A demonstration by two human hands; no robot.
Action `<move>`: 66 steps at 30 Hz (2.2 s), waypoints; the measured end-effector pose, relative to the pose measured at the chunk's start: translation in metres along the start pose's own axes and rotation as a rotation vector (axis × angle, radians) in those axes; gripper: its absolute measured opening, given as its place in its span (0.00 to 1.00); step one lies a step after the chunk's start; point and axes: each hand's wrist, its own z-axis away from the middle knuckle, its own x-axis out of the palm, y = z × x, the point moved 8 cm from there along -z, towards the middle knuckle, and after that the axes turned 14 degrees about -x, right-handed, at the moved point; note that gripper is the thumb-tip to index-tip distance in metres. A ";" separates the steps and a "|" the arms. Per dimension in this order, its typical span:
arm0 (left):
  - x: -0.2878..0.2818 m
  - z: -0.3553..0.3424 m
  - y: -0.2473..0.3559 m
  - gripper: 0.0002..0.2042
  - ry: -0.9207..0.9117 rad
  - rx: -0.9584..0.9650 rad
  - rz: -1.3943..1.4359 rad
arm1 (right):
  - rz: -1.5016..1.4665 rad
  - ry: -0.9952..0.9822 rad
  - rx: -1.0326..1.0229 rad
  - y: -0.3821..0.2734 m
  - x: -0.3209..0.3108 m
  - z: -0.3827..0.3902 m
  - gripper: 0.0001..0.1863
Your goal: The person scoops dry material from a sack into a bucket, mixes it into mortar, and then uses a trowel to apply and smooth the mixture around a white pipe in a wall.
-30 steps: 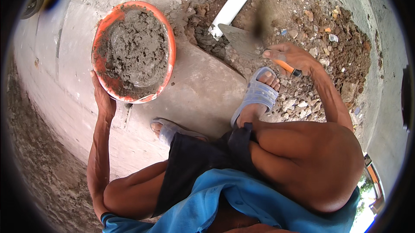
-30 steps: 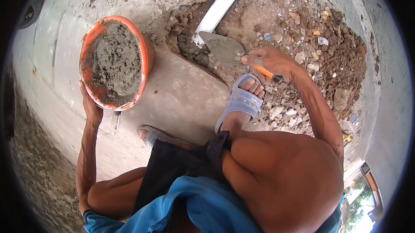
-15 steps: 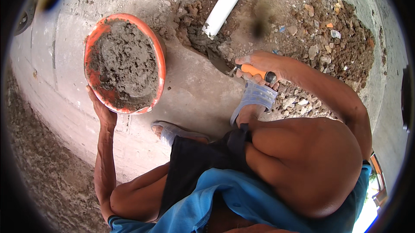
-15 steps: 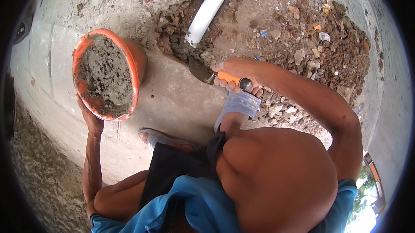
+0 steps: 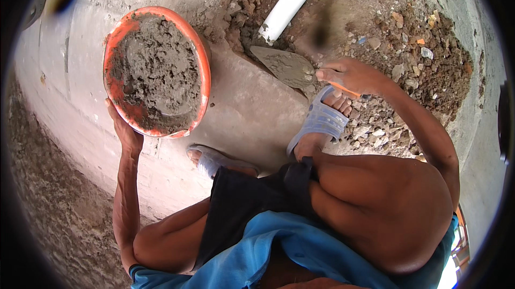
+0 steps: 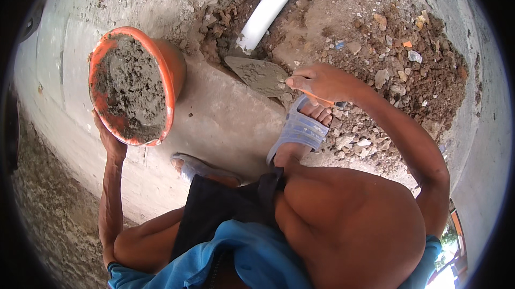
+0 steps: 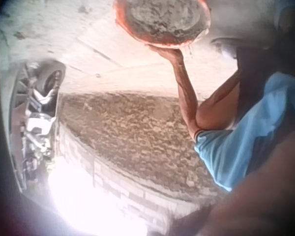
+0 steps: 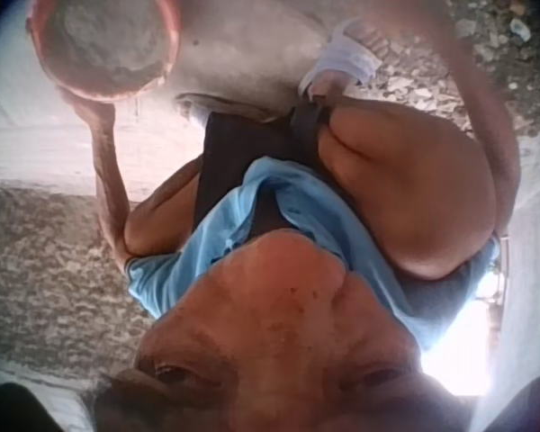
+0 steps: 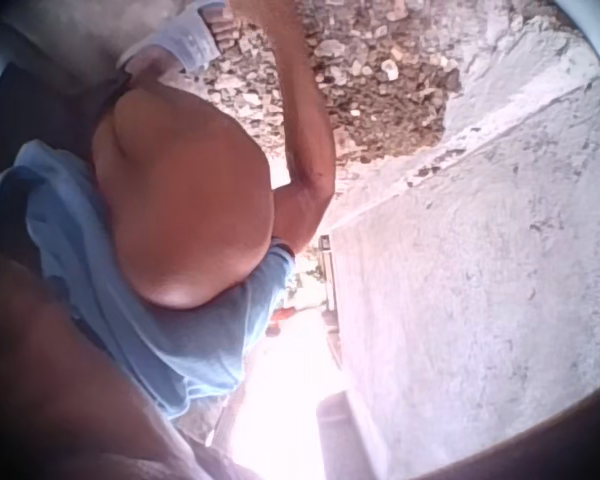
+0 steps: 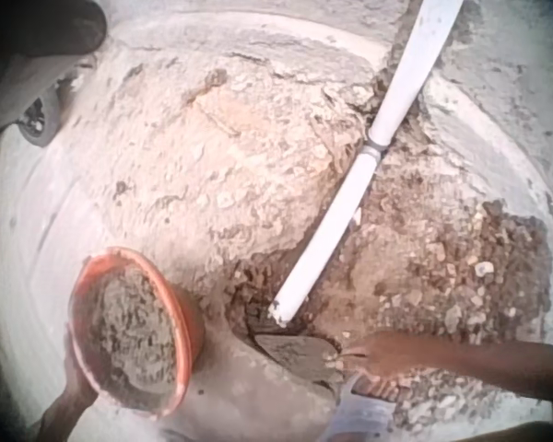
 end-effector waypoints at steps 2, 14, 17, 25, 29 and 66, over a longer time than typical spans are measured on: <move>0.000 -0.001 -0.002 0.40 0.019 -0.022 0.013 | 0.355 -0.006 -0.157 -0.010 0.004 -0.017 0.24; -0.009 -0.003 -0.008 0.39 0.023 -0.090 0.095 | 0.023 0.049 0.274 -0.012 -0.016 0.001 0.27; 0.000 -0.004 -0.006 0.40 -0.016 -0.100 0.160 | 0.058 0.020 0.094 0.027 0.011 -0.026 0.33; -0.002 -0.002 -0.002 0.43 -0.038 -0.067 0.091 | -0.142 -0.063 0.101 0.004 0.008 -0.018 0.33; -0.004 0.000 -0.001 0.41 -0.022 -0.075 0.071 | -0.406 0.161 0.063 -0.017 -0.007 -0.009 0.32; -0.029 0.005 0.021 0.43 -0.084 -0.303 -0.274 | 1.032 0.311 -0.226 -0.061 -0.062 -0.007 0.16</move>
